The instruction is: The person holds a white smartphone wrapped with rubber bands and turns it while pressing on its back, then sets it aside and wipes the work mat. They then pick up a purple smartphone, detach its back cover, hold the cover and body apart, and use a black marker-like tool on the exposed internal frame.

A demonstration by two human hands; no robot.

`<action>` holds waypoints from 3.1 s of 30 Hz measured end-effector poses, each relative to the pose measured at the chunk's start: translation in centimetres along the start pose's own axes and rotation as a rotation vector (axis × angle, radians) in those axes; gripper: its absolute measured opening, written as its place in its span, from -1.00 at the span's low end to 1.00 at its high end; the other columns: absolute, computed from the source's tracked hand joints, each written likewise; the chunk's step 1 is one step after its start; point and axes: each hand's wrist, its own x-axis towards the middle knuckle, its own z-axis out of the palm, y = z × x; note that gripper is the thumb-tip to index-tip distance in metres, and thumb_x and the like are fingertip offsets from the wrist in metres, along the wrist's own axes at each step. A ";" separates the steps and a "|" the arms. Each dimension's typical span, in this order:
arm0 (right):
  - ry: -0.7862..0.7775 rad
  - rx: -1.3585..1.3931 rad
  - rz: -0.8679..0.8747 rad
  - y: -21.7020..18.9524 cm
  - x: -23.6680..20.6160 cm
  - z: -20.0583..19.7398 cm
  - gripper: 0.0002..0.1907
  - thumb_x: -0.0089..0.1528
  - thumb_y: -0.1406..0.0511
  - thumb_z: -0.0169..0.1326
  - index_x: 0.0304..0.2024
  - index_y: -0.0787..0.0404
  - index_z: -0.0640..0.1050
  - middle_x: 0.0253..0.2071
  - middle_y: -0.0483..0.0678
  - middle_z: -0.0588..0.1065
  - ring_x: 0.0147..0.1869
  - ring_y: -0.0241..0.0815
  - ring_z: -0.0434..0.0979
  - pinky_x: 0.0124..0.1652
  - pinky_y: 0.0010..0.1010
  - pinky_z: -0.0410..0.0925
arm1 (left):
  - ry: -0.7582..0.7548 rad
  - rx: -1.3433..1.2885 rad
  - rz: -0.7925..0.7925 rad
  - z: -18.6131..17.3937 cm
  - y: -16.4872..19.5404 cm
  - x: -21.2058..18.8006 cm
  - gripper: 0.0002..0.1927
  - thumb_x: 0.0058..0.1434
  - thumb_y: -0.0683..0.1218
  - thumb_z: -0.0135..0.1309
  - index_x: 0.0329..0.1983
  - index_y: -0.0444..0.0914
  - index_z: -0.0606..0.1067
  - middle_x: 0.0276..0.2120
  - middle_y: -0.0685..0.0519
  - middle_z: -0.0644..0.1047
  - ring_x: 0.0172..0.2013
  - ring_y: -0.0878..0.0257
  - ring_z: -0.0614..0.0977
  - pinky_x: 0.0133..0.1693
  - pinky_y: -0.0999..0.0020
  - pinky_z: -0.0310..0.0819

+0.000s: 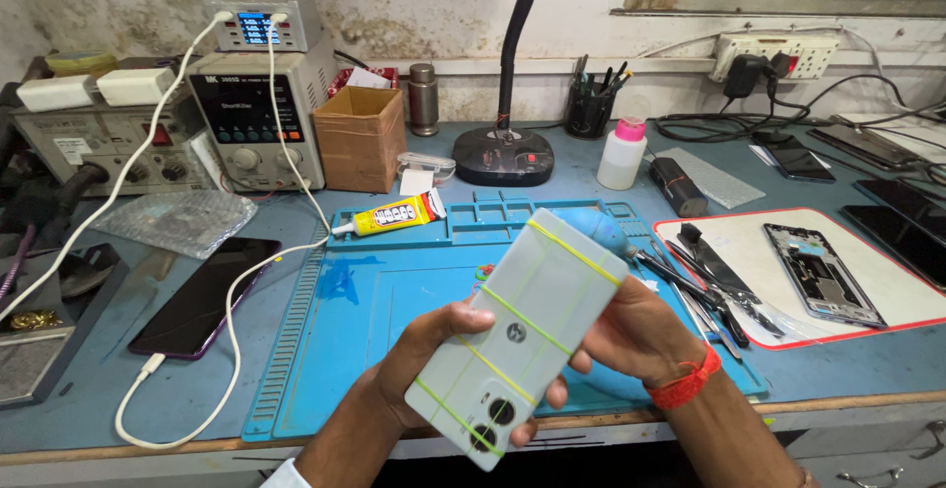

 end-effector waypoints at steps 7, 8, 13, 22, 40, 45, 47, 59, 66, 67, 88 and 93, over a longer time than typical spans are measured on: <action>-0.185 0.468 -0.293 -2.5 -3.0 0.6 -0.68 0.51 0.15 -0.08 -0.25 0.21 0.46 -0.41 -0.20 0.38 -0.23 -0.30 0.38 0.12 -0.26 0.34 | -0.033 -0.004 -0.005 0.6 0.6 -0.2 -0.21 0.34 0.00 0.07 0.55 -0.41 0.16 0.14 -0.33 0.43 -0.02 -0.01 0.60 -0.15 0.07 0.61; -0.270 0.640 -0.327 -3.3 -3.9 0.7 -0.64 0.54 0.15 -0.13 -0.27 0.22 0.46 -0.52 -0.25 0.27 -0.36 -0.38 0.29 0.08 -0.37 0.35 | -0.025 0.016 0.001 0.8 1.0 -0.3 -0.21 0.33 -0.01 0.07 0.55 -0.41 0.15 0.13 -0.32 0.43 -0.03 0.00 0.60 -0.16 0.07 0.62; -0.596 -0.105 -0.434 -6.3 -7.3 2.7 -0.28 0.37 0.04 0.12 0.54 0.09 0.32 -0.49 -0.14 0.15 -0.44 -0.34 0.11 -0.32 -0.49 0.20 | 0.173 0.527 -0.022 2.1 2.3 0.0 -0.35 0.25 -0.05 -0.02 0.37 -0.20 0.08 0.09 -0.29 0.45 -0.09 0.01 0.60 -0.25 0.04 0.65; 0.036 -1.302 -0.473 -3.7 -5.8 0.8 -0.77 0.32 0.20 0.17 -0.13 0.22 0.69 -0.45 -0.23 0.52 -0.37 -0.44 0.35 -0.37 -0.56 0.30 | 0.271 0.478 0.108 2.6 2.6 0.5 -0.36 0.25 -0.04 -0.06 0.39 -0.26 0.13 0.05 -0.25 0.51 -0.12 0.05 0.64 -0.23 0.08 0.67; 0.051 -0.947 -0.215 -6.4 -3.9 4.9 -0.38 0.43 -0.01 -0.15 0.43 0.11 0.47 -0.65 -0.25 0.27 -0.57 -0.35 0.45 -0.54 -0.62 0.29 | 0.287 1.862 0.085 5.4 3.8 0.9 -0.14 0.01 -0.17 0.07 0.48 0.05 0.30 0.11 -0.09 0.46 0.11 0.02 0.55 0.20 0.19 0.39; -0.267 -1.209 -0.355 -5.4 -5.4 7.5 -0.42 0.25 0.21 0.16 0.32 0.20 0.58 -0.59 -0.18 0.42 -0.44 -0.29 0.53 -0.24 -0.42 0.51 | 0.482 1.928 0.060 5.4 4.5 0.5 -0.23 0.01 -0.14 0.10 0.38 0.04 0.37 -0.03 -0.09 0.52 0.00 0.03 0.60 0.09 0.23 0.46; -0.445 -1.320 -0.435 -5.0 -6.1 9.0 -0.40 0.19 0.19 0.28 0.29 0.18 0.58 -0.51 -0.13 0.50 -0.37 -0.25 0.55 -0.14 -0.34 0.52 | 0.450 1.886 0.118 5.4 4.3 0.5 -0.32 0.04 -0.13 0.10 0.32 -0.06 0.37 -0.03 -0.08 0.58 -0.03 0.03 0.63 0.05 0.22 0.50; -0.139 -1.255 -0.536 -2.8 -6.8 3.8 -0.36 0.24 -0.17 0.14 0.01 0.22 0.71 -0.46 -0.15 0.55 -0.38 -0.28 0.36 -0.36 -0.43 0.32 | 0.152 0.560 0.044 3.8 3.8 -1.1 -0.37 0.15 -0.16 -0.05 0.34 -0.40 0.33 -0.03 -0.16 0.59 -0.16 0.13 0.64 -0.13 0.23 0.61; -0.286 0.307 -0.163 0.7 -2.9 -1.3 -0.65 0.54 0.21 -0.03 -0.33 0.24 0.42 -0.52 -0.19 0.25 -0.40 -0.26 0.33 -0.27 -0.36 0.33 | 0.189 0.742 0.185 4.5 1.0 -0.5 -0.40 0.18 -0.18 -0.03 0.33 -0.45 0.41 0.03 -0.16 0.58 -0.09 0.16 0.63 0.00 0.23 0.57; -0.210 0.285 -0.162 0.5 -2.9 -1.2 -0.68 0.46 0.19 0.00 -0.35 0.22 0.42 -0.47 -0.18 0.29 -0.37 -0.27 0.36 -0.24 -0.36 0.35 | 0.204 0.890 0.156 4.8 0.7 -0.2 -0.34 0.14 -0.20 -0.03 0.38 -0.37 0.39 0.02 -0.15 0.57 -0.08 0.16 0.61 0.01 0.24 0.56; 0.097 -1.905 -0.519 -4.7 -5.7 9.9 -0.49 -0.04 0.21 0.44 -0.02 0.05 0.69 -0.45 -0.11 0.44 -0.47 -0.22 0.45 -0.40 -0.31 0.39 | 0.868 1.943 0.322 4.6 -1.8 0.3 -0.15 -0.07 -0.16 0.23 0.39 0.09 0.39 -0.03 -0.12 0.48 -0.04 -0.11 0.54 0.06 0.02 0.45; 0.207 -1.788 -0.708 -2.9 -7.1 10.5 -0.30 0.05 0.24 0.41 0.24 0.05 0.47 -0.49 -0.21 0.54 -0.40 -0.29 0.56 -0.36 -0.42 0.49 | 0.939 1.824 0.350 5.4 -1.8 1.3 -0.13 -0.10 -0.17 0.25 0.37 0.10 0.38 -0.08 -0.11 0.48 -0.05 -0.10 0.55 0.02 0.03 0.46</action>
